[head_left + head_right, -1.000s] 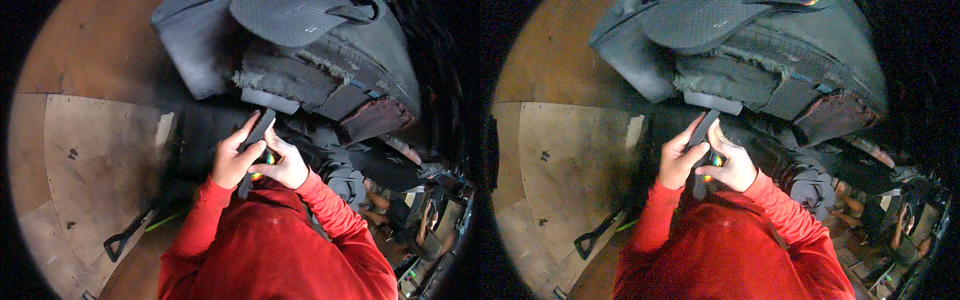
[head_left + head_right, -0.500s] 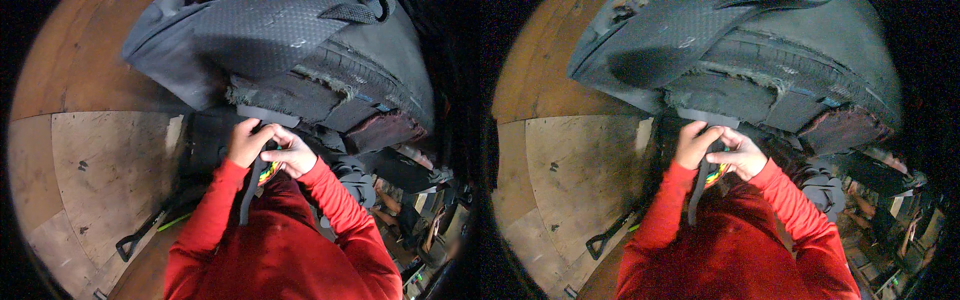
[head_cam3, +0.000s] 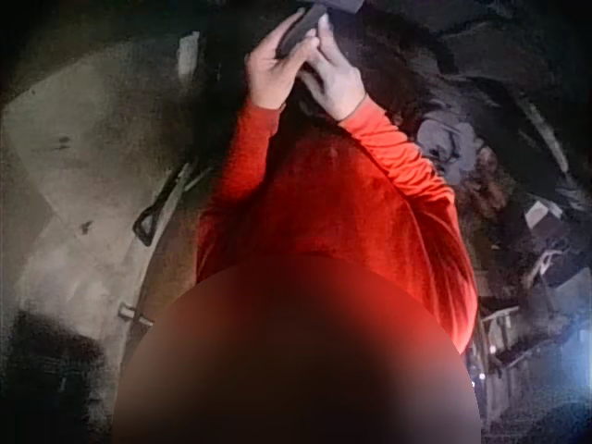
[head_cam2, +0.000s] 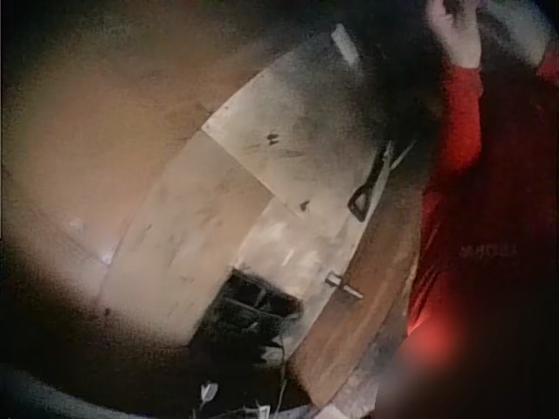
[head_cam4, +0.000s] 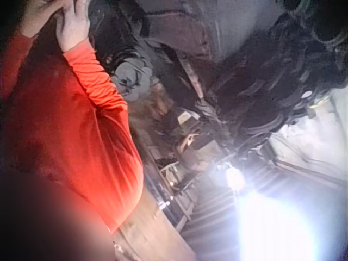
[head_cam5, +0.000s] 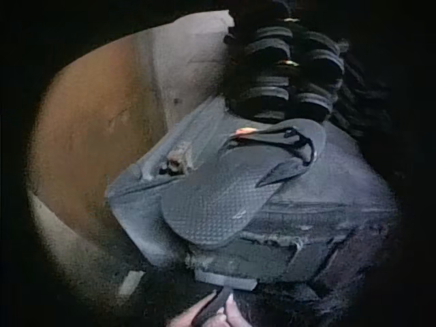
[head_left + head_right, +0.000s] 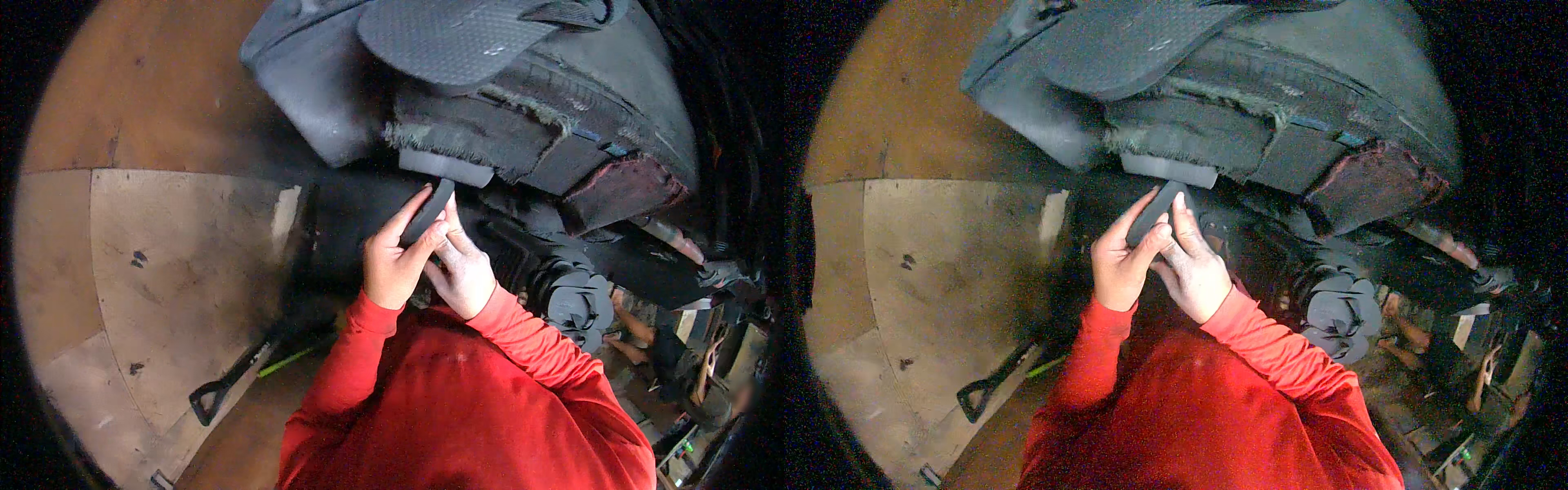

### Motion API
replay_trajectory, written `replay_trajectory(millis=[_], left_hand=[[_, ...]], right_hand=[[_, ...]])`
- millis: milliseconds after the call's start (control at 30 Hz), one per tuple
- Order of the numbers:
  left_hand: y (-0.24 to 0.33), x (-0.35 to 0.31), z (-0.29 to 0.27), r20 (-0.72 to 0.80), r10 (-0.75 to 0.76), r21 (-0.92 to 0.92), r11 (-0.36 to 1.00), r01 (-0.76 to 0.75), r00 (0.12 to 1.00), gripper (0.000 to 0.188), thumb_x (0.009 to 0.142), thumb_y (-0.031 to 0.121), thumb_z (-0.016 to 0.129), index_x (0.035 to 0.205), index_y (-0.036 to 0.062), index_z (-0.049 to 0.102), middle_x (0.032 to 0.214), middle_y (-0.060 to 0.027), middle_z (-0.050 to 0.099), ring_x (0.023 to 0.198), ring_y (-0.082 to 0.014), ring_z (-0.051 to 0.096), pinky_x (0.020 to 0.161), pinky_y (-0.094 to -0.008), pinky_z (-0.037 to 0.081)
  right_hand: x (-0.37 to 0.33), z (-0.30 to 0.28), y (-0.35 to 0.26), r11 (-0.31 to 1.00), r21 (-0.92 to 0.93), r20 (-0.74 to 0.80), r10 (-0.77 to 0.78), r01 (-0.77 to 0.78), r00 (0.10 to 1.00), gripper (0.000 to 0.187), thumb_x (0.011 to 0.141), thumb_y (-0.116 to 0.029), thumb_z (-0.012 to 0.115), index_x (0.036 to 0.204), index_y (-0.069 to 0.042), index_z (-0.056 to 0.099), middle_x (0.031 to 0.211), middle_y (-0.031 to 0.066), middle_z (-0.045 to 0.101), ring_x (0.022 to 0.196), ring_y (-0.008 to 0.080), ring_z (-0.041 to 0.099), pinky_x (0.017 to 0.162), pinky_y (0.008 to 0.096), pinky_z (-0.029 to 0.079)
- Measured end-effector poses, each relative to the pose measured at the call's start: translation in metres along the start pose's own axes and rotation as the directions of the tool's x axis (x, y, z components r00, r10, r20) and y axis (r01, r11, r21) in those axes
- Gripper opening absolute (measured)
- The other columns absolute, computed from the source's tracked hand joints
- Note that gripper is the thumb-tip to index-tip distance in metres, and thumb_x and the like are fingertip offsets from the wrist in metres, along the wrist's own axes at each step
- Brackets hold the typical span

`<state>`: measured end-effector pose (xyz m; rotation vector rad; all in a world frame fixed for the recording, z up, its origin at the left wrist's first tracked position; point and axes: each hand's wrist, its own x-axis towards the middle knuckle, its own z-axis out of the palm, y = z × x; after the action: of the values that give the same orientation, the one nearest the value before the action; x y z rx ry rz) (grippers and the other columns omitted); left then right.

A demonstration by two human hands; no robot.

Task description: The person repeatedly picks up a flip-flop sole and a strap, inserts the strap through the sole, and presses the ends to secure them. The person handles multiple flip-flops one at a time, repeating the same insertion and pressing steps throughout the clip.

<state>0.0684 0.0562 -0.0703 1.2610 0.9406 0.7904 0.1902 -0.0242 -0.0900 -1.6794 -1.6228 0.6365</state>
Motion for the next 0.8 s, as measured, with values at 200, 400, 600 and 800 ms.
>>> replay_trajectory(millis=[200, 400, 600, 800], left_hand=[[0.008, 0.033, 0.012, 0.021, -0.029, 0.357, 0.934, 0.02, 0.999, 0.036, 0.092, 0.02, 0.068, 0.12, -0.0027, 0.064, 0.103, -0.0168, 0.071, 0.093, -0.021, 0.068, 0.079, -0.0311, 0.052], [-0.028, 0.014, 0.03, -0.026, -0.173, -0.378, 0.914, 0.151, 0.985, 0.036, 0.097, 0.008, 0.062, 0.13, -0.0063, 0.056, 0.126, -0.0094, 0.062, 0.113, -0.0202, 0.06, 0.098, -0.0308, 0.045], [0.012, -0.045, -0.033, -0.046, 0.071, -0.551, 0.83, -0.084, 0.996, 0.051, 0.093, 0.01, 0.067, 0.137, -0.0078, 0.049, 0.136, -0.0207, 0.056, 0.126, -0.03, 0.054, 0.112, -0.0444, 0.037], [0.087, -0.03, -0.043, 0.149, 0.279, -0.378, 0.903, -0.206, 0.949, 0.046, 0.094, 0.023, 0.067, 0.131, -0.0023, 0.054, 0.128, -0.0175, 0.061, 0.121, -0.03, 0.057, 0.105, -0.0466, 0.044]], right_hand=[[0.011, -0.004, 0.008, 0.977, 0.184, 0.04, 0.1, -0.106, 0.994, 0.093, 0.069, -0.01, 0.082, 0.15, -0.004, 0.037, 0.155, 0.0324, 0.021, 0.138, 0.0376, 0.039, 0.106, 0.0344, 0.046], [0.004, -0.024, 0.014, 0.945, -0.306, 0.109, 0.156, -0.116, 0.982, 0.066, 0.083, -0.013, 0.065, 0.145, -0.025, 0.047, 0.158, 0.0182, 0.029, 0.112, 0.0513, 0.06, 0.09, 0.0466, 0.056], [-0.036, -0.039, -0.014, 0.83, -0.457, 0.023, -0.349, 0.32, 0.937, 0.049, 0.079, -0.022, 0.065, 0.124, -0.042, 0.065, 0.147, 0.0112, 0.047, 0.133, 0.0424, 0.046, 0.114, 0.0558, 0.032], [-0.076, -0.095, -0.002, 0.243, 0.768, 0.469, 0.418, -0.593, 0.778, 0.058, 0.092, 0.0, 0.062, 0.145, -0.001, 0.037, 0.111, 0.0181, 0.067, 0.083, 0.0292, 0.073, 0.06, 0.035, 0.061]])
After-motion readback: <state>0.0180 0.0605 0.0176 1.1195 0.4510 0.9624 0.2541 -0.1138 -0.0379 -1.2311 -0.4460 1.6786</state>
